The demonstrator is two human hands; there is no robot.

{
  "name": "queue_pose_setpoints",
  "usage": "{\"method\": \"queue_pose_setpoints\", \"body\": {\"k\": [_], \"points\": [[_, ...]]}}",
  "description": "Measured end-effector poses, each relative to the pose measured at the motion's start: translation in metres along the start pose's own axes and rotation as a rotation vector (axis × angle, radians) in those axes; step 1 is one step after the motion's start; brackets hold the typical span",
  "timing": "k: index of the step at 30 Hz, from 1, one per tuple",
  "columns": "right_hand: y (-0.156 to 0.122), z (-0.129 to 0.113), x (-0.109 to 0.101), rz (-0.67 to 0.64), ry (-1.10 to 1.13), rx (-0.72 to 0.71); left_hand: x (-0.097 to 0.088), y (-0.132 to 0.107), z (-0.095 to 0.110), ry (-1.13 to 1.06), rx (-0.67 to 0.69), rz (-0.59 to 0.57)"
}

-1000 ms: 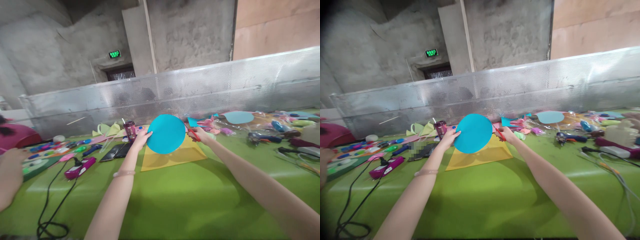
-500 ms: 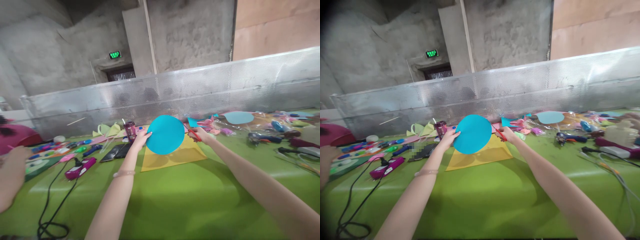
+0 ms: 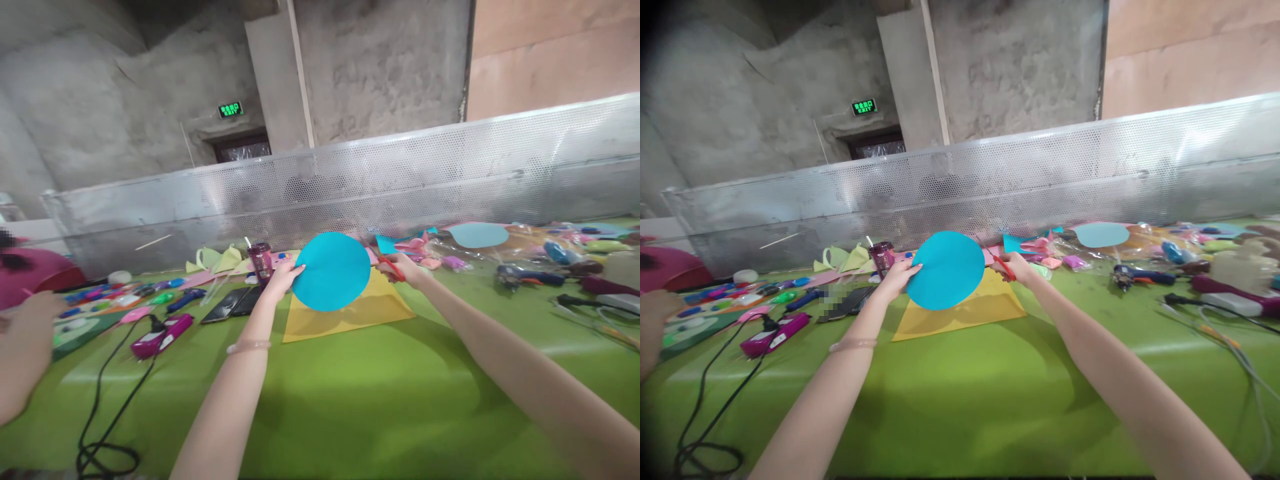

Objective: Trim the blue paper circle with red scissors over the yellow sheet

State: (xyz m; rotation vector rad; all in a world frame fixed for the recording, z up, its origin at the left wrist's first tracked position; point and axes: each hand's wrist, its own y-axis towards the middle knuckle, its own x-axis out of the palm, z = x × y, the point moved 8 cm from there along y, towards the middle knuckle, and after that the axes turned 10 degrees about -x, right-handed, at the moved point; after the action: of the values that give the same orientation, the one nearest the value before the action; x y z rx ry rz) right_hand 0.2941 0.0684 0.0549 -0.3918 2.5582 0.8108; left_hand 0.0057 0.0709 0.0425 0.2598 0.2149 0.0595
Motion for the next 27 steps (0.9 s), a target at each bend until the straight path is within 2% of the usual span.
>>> {"method": "queue_pose_setpoints", "body": {"k": [5, 27], "points": [[-0.0018, -0.0035, 0.0025, -0.015, -0.005, 0.015, 0.0043, 0.0, -0.0009, 0.039, 0.0, -0.041], [-0.0042, -0.0047, 0.0084, -0.097, -0.032, 0.008, 0.0051, -0.0002, -0.0039, 0.031, -0.04, -0.054]]}}
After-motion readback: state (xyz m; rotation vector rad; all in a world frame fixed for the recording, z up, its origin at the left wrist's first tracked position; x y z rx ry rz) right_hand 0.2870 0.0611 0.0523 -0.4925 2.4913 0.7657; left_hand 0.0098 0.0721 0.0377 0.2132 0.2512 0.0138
